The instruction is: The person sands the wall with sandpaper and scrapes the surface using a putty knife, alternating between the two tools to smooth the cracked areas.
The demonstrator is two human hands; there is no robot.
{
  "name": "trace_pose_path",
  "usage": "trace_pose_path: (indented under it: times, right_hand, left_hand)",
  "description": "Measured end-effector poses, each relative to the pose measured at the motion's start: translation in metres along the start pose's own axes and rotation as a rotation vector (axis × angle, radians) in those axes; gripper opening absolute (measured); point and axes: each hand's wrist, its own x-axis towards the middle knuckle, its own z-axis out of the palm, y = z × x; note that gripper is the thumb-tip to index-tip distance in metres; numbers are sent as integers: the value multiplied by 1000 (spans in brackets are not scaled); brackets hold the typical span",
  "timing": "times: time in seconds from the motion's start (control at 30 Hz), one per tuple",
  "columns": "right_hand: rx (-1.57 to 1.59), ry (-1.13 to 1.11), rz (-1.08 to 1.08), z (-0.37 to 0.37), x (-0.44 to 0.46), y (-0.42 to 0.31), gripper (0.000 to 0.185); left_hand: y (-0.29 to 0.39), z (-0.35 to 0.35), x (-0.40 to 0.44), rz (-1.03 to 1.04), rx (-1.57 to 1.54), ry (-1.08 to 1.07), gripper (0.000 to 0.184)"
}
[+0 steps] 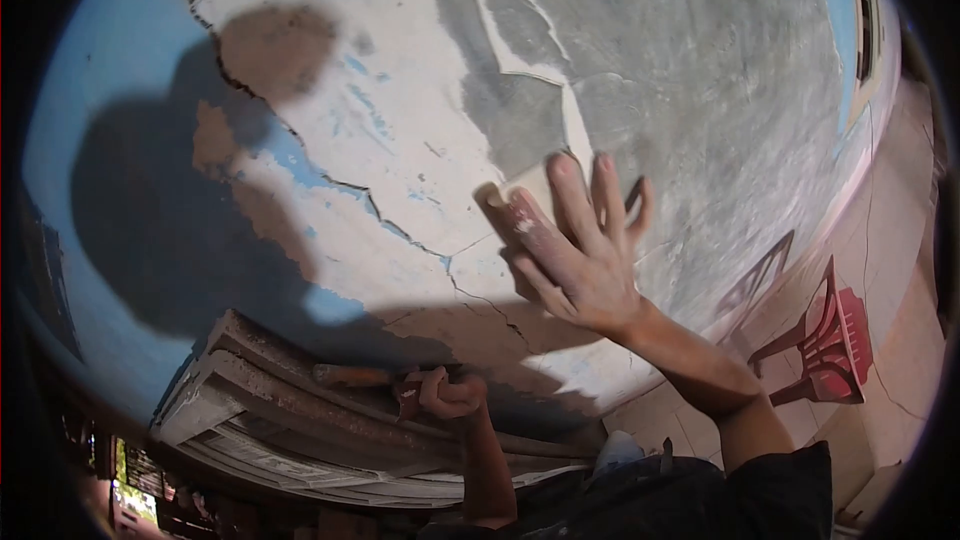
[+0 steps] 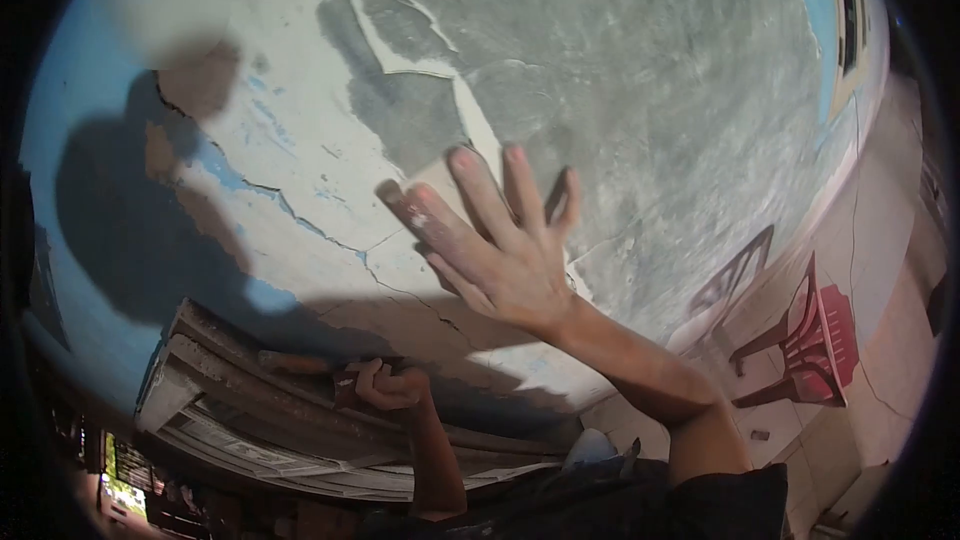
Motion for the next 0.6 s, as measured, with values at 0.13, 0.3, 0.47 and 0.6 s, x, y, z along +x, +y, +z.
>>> trace_pose_path:
  times: [0.13, 0.3, 0.47, 0.6]
  right_hand:
    - [-58, -53, -45, 9, -49, 8, 53]
    - [10, -29, 43, -9, -6, -2, 57]
    - [69, -10, 60, 4, -38, -7, 60]
    - [35, -63, 29, 2, -46, -5, 65]
  left_hand:
    - [2, 0, 15, 87, 30, 5, 32]
    - [-1, -7, -2, 49, 91, -110, 32]
    - [1, -1, 3, 22, 10, -20, 32]
    - [-2, -4, 5, 68, -7, -29, 26]
